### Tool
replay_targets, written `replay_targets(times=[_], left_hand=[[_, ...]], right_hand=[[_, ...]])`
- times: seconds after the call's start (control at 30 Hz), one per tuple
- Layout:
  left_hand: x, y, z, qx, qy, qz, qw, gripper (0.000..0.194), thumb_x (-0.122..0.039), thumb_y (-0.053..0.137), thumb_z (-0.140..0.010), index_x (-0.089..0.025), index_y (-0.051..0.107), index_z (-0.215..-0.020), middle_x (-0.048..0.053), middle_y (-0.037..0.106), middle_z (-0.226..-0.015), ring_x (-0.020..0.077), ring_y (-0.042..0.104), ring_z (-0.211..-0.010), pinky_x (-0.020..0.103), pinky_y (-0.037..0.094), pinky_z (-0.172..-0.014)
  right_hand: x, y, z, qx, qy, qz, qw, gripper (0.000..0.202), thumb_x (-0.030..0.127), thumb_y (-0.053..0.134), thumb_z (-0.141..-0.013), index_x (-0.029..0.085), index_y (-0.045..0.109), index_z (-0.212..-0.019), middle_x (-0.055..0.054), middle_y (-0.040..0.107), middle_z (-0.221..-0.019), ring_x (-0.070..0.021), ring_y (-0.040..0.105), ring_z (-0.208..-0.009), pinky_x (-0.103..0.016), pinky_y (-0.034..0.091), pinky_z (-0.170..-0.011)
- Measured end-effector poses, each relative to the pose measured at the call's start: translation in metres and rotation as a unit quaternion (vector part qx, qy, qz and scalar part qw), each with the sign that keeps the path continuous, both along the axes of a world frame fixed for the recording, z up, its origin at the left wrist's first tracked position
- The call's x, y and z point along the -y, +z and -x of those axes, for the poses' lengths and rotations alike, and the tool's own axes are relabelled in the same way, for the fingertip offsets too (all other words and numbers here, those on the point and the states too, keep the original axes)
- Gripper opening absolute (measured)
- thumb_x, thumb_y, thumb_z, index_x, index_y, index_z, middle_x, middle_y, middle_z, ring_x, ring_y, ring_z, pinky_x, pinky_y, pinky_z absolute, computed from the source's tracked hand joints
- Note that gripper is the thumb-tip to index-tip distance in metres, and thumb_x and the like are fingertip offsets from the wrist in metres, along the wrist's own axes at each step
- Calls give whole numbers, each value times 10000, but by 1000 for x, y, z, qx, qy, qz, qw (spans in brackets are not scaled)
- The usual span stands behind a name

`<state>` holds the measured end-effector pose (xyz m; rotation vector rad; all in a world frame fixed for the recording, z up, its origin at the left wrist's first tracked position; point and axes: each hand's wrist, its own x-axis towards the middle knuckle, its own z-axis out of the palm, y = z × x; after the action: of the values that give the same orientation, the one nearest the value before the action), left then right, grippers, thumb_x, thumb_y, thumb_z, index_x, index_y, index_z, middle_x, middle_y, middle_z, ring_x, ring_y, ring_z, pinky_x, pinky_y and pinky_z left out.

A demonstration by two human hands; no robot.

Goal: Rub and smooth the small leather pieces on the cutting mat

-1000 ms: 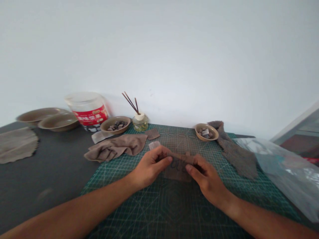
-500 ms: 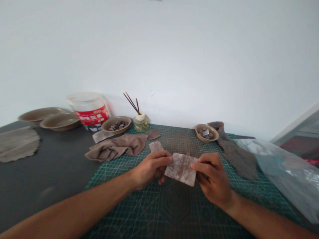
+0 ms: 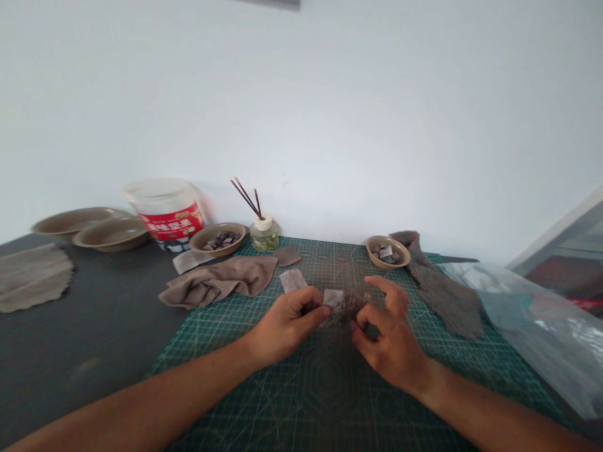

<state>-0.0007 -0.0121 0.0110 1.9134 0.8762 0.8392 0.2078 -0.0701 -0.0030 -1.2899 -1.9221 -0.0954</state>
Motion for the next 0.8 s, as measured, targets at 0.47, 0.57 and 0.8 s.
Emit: replay_targets(times=[0.47,0.57,0.8], left_hand=[[-2,-1,1,7,8,-8,1000,253,-347,538,-886,-177,498,-703,-47,423,-627,109,402,-613,239,320,-584],[-3,-2,1,8,15,-10,1000,254,-350,541,-884,-177,498,-703,-44,428,-634,111,403,-617,238,318,-581],[-2,-2,1,-2,21,-27,999,242,-345,521,-902,-178,492,-729,-48,418,-640,104,395,-608,232,309,-570]], right_hand=[[1,-3,-2,2,14,27,1000,99,249,642,-777,192,630,-857,-73,281,-1396,-315,279,-1326,-537,286,-1078],[-2,-3,-3,-11,17,48,999,359,333,678,-766,216,585,-1092,-102,286,-1381,-306,297,-1305,-522,323,-1062],[2,-4,-3,-71,2,24,997,194,252,599,-824,162,521,-672,-70,402,-1001,-206,434,-1027,-409,412,-899]])
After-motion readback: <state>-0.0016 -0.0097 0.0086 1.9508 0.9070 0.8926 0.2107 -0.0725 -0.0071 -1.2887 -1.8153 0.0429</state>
